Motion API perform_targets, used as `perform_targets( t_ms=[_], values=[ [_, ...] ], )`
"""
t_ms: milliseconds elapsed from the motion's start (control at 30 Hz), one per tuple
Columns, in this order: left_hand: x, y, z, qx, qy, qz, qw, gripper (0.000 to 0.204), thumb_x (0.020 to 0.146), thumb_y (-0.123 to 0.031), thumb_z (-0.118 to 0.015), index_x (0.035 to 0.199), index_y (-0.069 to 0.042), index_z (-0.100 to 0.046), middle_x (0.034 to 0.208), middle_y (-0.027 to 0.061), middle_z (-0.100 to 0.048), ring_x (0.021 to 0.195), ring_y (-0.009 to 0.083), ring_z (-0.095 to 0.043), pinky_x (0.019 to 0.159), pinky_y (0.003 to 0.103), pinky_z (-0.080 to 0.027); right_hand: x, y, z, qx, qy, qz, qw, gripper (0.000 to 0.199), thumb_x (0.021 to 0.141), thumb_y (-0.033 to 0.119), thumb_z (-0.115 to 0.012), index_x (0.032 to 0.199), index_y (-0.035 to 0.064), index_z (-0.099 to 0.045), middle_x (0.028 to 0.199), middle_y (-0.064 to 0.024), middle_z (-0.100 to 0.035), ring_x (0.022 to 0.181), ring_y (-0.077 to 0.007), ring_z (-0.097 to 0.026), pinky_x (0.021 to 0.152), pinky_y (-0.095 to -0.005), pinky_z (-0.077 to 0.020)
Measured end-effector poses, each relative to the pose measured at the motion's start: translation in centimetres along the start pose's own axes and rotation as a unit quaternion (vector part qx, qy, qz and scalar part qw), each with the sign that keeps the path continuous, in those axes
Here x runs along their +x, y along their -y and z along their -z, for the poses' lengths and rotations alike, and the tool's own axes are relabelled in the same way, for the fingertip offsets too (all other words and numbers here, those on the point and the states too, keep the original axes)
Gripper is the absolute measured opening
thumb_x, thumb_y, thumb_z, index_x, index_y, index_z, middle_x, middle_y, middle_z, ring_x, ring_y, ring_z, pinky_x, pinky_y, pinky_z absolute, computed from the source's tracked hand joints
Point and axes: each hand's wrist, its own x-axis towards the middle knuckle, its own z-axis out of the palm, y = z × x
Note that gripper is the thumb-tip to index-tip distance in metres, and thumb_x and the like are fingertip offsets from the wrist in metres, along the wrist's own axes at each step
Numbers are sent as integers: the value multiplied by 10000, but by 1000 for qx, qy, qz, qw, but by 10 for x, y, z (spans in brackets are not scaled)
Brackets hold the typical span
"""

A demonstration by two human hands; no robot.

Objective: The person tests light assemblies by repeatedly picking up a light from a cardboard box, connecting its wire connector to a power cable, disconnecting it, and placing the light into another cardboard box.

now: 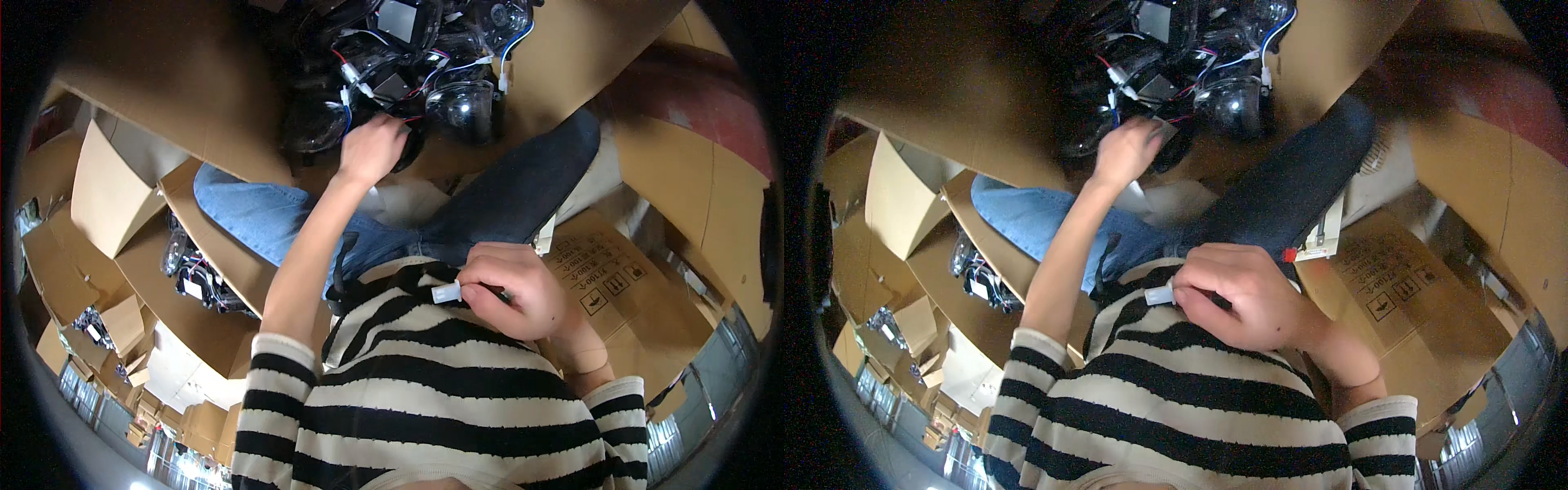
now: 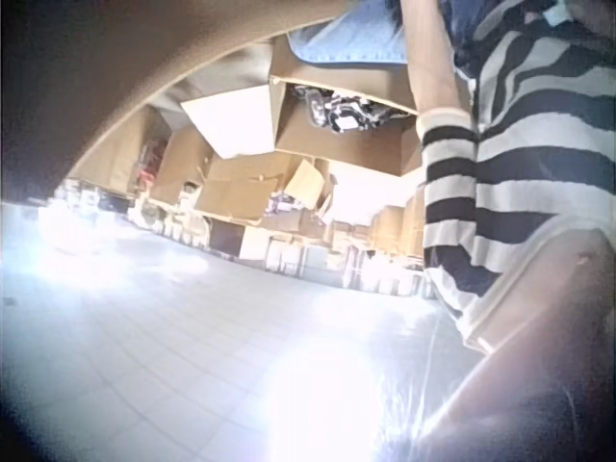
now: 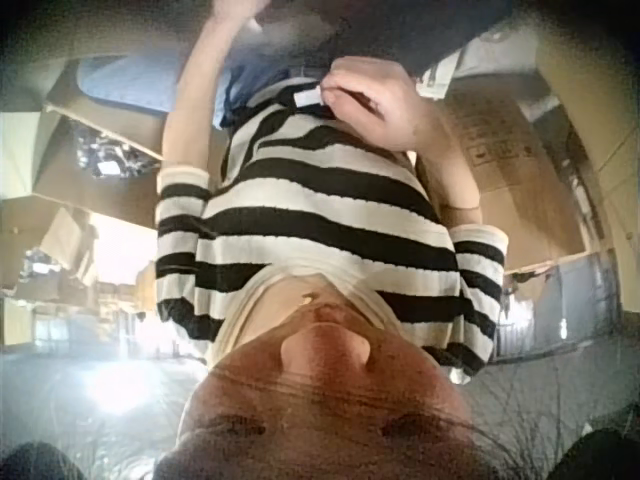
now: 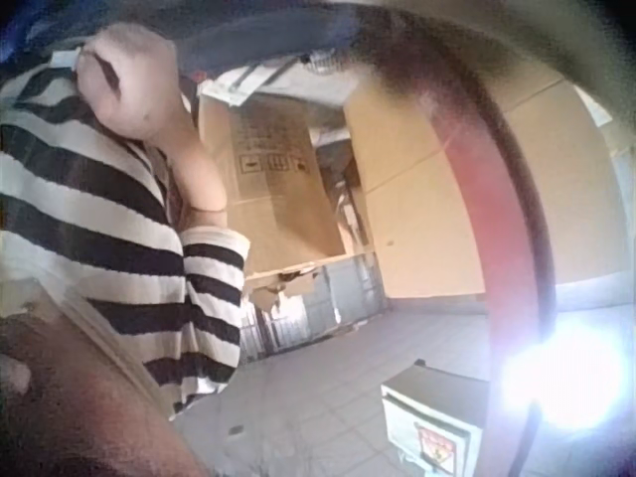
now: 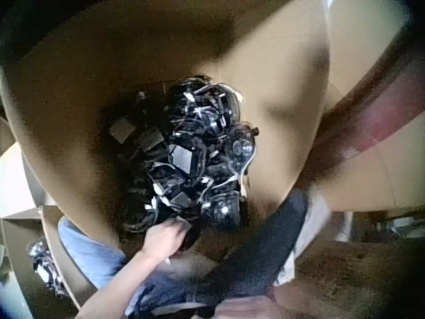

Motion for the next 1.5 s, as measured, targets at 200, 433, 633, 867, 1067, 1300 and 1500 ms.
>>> perform_targets(
  t_ms=[200, 433, 633, 867, 1067, 1300, 1500],
  values=[
    [71, -2, -64, 101, 249, 137, 953, 232, 777, -129, -444, 940, -66, -597, 978, 130, -585, 913, 270, -568, 742, 368, -462, -3, -4, 15, 16, -29, -41, 999, 27, 715, 6, -532, 707, -12, -513, 631, -117, -489, 573, -272, -490, 513, -344, -391],
    [71, 4, -79, 115, 266, 142, 946, 210, 777, -130, -439, 872, -63, -613, 938, 128, -599, 910, 269, -567, 721, 377, -459, 1, -9, 19, 22, -36, -60, 997, 36, 716, 20, -533, 702, -10, -518, 629, -117, -494, 570, -272, -491, 515, -337, -394],
    [-15, 20, -2, -59, 14, 63, 996, 181, 789, -167, -479, 744, -26, -583, 740, 117, -588, 689, 269, -559, 586, 346, -439, 9, -11, 11, 23, -24, -59, 998, 42, 718, 26, -531, 702, -10, -517, 635, -117, -499, 574, -273, -494, 518, -333, -395],
    [-157, 13, 82, -360, -132, 285, 879, 134, 820, -93, -489, 863, -18, -591, 716, 31, -567, 614, 87, -465, 591, 211, -385, 23, -8, -11, 14, 12, 16, 1000, 42, 717, 4, -522, 681, -15, -515, 589, -86, -495, 521, -207, -467, 465, -283, -357],
    [-223, -9, 113, -183, -172, 152, 956, 139, 732, -37, -482, 610, -20, -547, 962, 95, -572, 917, 281, -468, 823, 388, -356, 33, 11, -41, -5, 112, -1, 994, 63, 719, 29, -536, 683, 0, -495, 598, -96, -470, 528, -252, -468, 495, -339, -372],
    [-258, -32, 92, -568, -223, 233, 757, 217, 857, -187, -428, 965, 1, -427, 605, 27, -466, 553, 78, -409, 521, 213, -340, 39, 18, -77, -34, 189, 13, 981, 62, 711, 39, -551, 701, 11, -498, 629, -99, -486, 574, -266, -501, 518, -346, -396],
    [-270, -25, 89, -572, -201, 262, 751, 970, 678, -737, -318, 1304, -13, -160, 960, 50, -389, 547, 60, -282, 491, 190, -283, 43, 20, -97, -38, 223, 24, 974, 57, 706, 41, -557, 701, 11, -509, 618, -88, -496, 558, -245, -510, 497, -340, -394]
  ],
)
